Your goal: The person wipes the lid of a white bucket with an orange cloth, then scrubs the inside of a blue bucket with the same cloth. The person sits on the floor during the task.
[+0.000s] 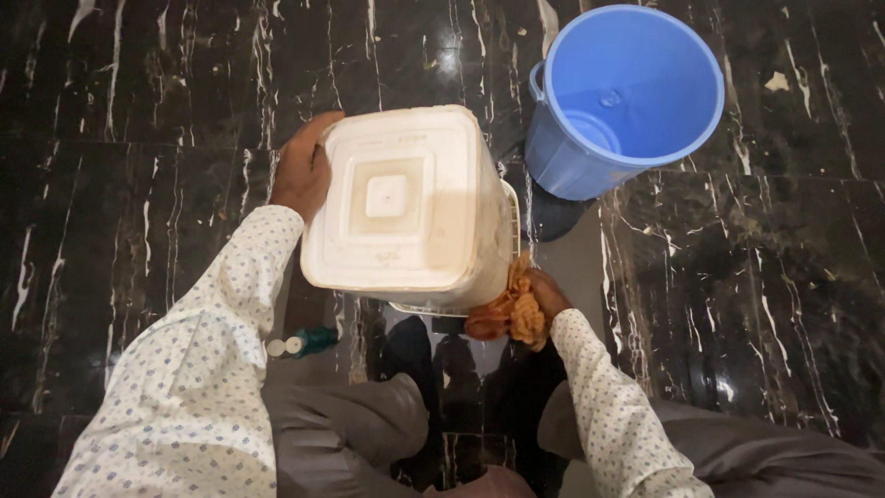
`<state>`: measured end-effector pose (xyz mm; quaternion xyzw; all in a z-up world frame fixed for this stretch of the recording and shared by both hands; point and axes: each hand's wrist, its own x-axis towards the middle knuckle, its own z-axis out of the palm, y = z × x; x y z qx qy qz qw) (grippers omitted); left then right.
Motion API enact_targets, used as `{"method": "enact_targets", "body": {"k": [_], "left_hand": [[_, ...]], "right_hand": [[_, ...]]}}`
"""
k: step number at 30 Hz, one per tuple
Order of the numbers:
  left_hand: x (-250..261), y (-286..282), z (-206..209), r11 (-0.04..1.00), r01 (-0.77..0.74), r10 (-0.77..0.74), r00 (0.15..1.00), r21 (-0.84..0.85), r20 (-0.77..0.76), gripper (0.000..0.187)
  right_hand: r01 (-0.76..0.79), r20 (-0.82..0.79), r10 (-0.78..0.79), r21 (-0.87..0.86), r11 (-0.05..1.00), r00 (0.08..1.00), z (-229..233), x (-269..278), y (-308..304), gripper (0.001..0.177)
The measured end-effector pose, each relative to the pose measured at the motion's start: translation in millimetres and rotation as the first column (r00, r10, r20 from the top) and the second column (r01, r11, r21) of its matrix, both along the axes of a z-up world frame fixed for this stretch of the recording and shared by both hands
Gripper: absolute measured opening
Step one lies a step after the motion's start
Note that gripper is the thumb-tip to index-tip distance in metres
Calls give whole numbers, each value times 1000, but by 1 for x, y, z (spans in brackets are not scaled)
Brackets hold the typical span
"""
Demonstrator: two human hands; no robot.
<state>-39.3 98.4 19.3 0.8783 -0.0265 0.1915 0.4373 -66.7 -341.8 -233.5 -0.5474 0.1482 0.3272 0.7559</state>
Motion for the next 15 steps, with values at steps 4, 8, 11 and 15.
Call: {"method": "enact_targets", "body": {"k": [4, 8, 11, 15], "left_hand": [[1, 1, -1, 1000, -11, 12, 1000, 9, -25, 53], [1, 6, -8, 1000, 0, -1, 1000, 6, 16, 55], [1, 12, -13, 1000, -3, 2, 998, 15, 59, 54], [-6, 20, -15, 998, -66, 66, 997, -3, -41, 54]], "right_hand": [[-29, 4, 29, -20, 999, 1000, -3, 5, -2, 34], [-73, -81, 69, -50, 996, 994, 2, 6, -8, 35], [-99, -71, 101, 31, 995, 992, 15, 5, -3, 36], [-109, -77, 113, 64, 992, 991, 21, 8, 3, 38]]}}
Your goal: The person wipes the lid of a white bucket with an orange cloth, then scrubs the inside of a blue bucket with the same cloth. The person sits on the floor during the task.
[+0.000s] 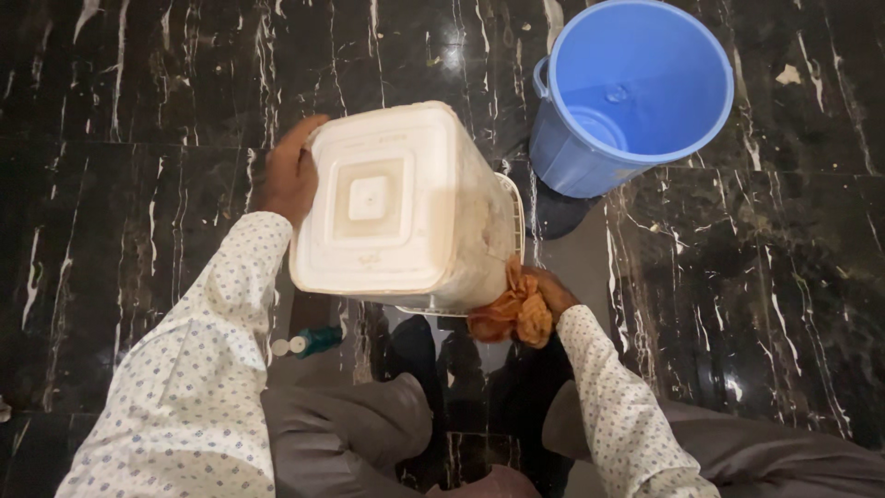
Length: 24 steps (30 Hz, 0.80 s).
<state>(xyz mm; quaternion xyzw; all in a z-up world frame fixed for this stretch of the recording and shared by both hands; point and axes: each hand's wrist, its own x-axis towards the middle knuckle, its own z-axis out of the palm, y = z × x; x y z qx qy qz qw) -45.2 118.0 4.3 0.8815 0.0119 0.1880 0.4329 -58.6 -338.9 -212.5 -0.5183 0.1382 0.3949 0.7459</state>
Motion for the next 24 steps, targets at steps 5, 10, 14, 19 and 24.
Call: {"method": "enact_targets", "body": {"k": [5, 10, 14, 19, 24], "left_hand": [[-12, 25, -21, 999, 34, -34, 994, 7, 99, 45], [-34, 51, -61, 986, -161, 157, 985, -53, -70, 31], [-44, 71, -97, 896, -230, 190, 972, -380, -139, 28], [-45, 73, -150, 699, -363, 131, 912, -616, -388, 26], [-63, 61, -210, 503, -498, 67, 838, -707, -542, 25]], "right_hand": [[157, -66, -159, -35, 987, 985, -21, 2, -11, 33], [-89, 233, 92, -24, 996, 968, 30, 21, -9, 30], [1, 352, 151, -396, 918, 924, 165, 18, 16, 38], [56, 610, 301, -496, 867, 733, 316, 9, 56, 38], [382, 660, 723, -734, 562, 204, 397, -2, 87, 44]]}}
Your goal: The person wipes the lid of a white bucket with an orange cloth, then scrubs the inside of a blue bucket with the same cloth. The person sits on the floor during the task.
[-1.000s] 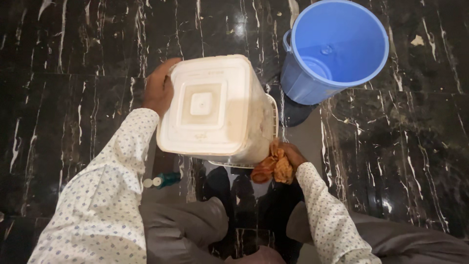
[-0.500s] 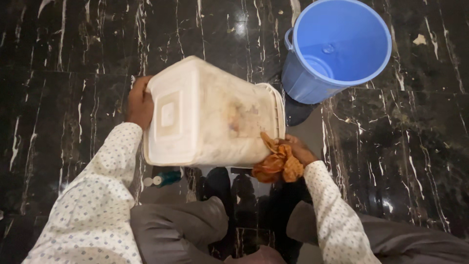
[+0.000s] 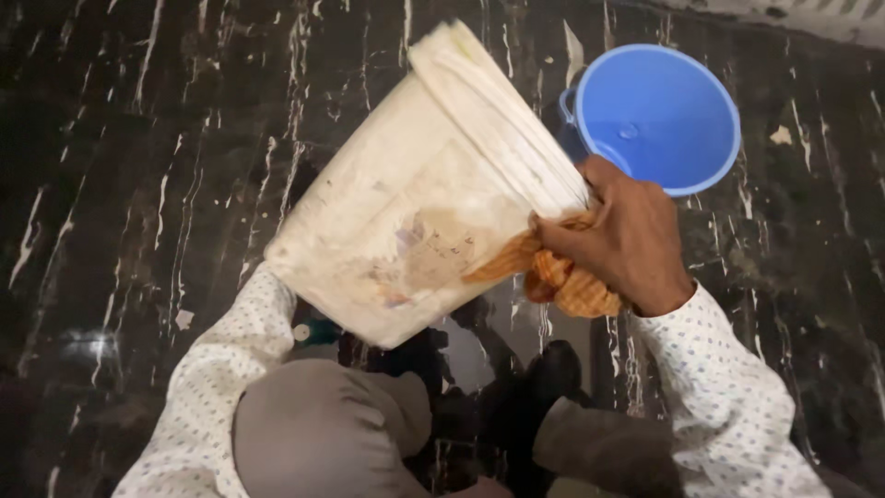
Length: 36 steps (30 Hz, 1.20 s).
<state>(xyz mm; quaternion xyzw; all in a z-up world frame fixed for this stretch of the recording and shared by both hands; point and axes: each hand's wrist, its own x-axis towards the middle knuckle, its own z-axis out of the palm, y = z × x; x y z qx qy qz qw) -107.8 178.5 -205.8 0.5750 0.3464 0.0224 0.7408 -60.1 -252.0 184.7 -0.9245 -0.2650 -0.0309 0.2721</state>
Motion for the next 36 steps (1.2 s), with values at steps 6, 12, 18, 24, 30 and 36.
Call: {"method": "enact_targets", "body": {"k": [6, 12, 18, 24, 30, 36], "left_hand": [[-15, 4, -41, 985, -144, 140, 989, -93, -46, 25], [3, 24, -14, 946, -314, 306, 948, 87, 91, 28], [33, -8, 96, 945, -285, 218, 915, 162, 339, 55], [45, -45, 174, 899, -231, 35, 885, 372, 464, 68], [37, -60, 202, 860, -173, -72, 890, 480, 450, 68], [44, -56, 183, 820, -182, -100, 888, 543, 448, 66]], "right_hand": [[-114, 277, 160, -173, 978, 948, 14, 2, 32, 53], [-203, 352, 261, -192, 960, 899, -10, 14, 59, 49], [-310, 432, 435, -331, 891, 790, -48, 33, 87, 43], [-349, 446, 494, -370, 861, 746, -81, 46, 100, 40], [-353, 464, 486, -347, 869, 741, -106, 60, 101, 40], [-347, 480, 480, -341, 873, 735, -125, 68, 105, 37]]}}
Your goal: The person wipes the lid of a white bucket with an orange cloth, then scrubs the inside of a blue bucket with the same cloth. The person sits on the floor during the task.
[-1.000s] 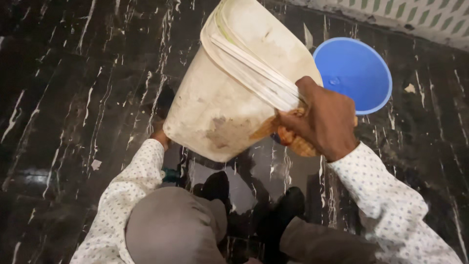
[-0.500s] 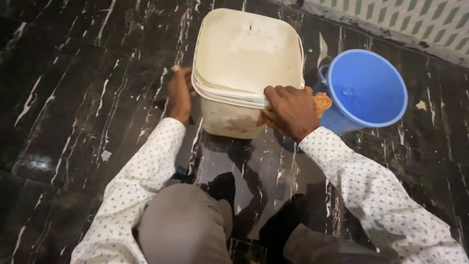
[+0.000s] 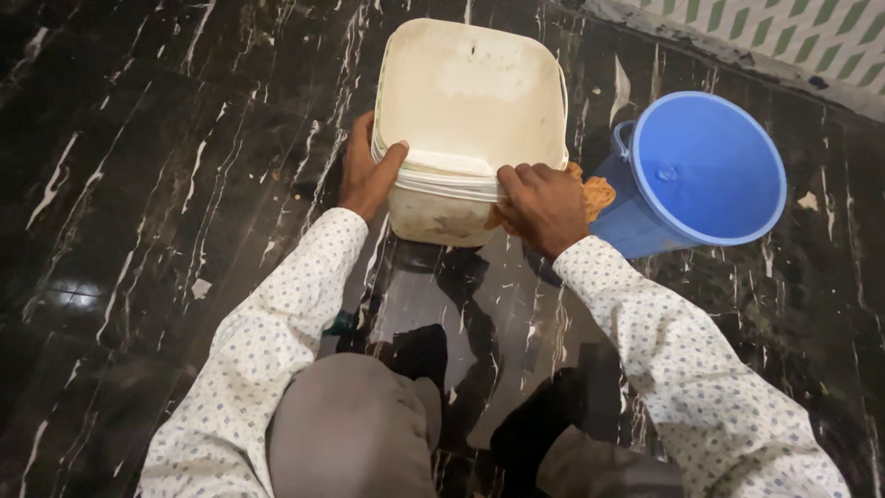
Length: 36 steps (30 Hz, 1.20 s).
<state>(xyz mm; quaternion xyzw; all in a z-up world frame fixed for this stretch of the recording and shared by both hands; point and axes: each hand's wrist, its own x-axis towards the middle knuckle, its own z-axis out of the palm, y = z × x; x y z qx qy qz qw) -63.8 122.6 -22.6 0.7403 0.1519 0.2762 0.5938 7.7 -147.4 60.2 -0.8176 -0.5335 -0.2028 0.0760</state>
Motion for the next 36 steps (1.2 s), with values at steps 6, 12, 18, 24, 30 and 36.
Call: {"method": "enact_targets", "body": {"k": [6, 12, 18, 24, 30, 36], "left_hand": [[10, 10, -18, 998, 57, -55, 997, -32, 52, 64], [8, 17, -22, 997, 71, -72, 997, 36, 38, 58], [3, 16, -14, 992, -50, 52, 998, 120, -20, 43], [-19, -11, 56, 991, -11, -3, 994, 135, 107, 25], [-69, -114, 197, 634, 749, -773, 613, 190, 163, 19], [-147, -203, 289, 140, 925, -968, 53, 353, 245, 21]], "right_hand": [[23, 12, -24, 12, 1000, 1000, -11, 1, 6, 35], [60, 43, -61, 25, 998, 997, -4, -12, 12, 54], [94, 0, -96, 196, 976, 995, 24, -25, -5, 66], [443, -254, -382, 258, 859, 888, 34, -36, -65, 53], [646, -211, -618, 101, 756, 757, 15, -24, -134, 59], [778, -163, -777, -71, 624, 608, -44, 11, -180, 45]]}}
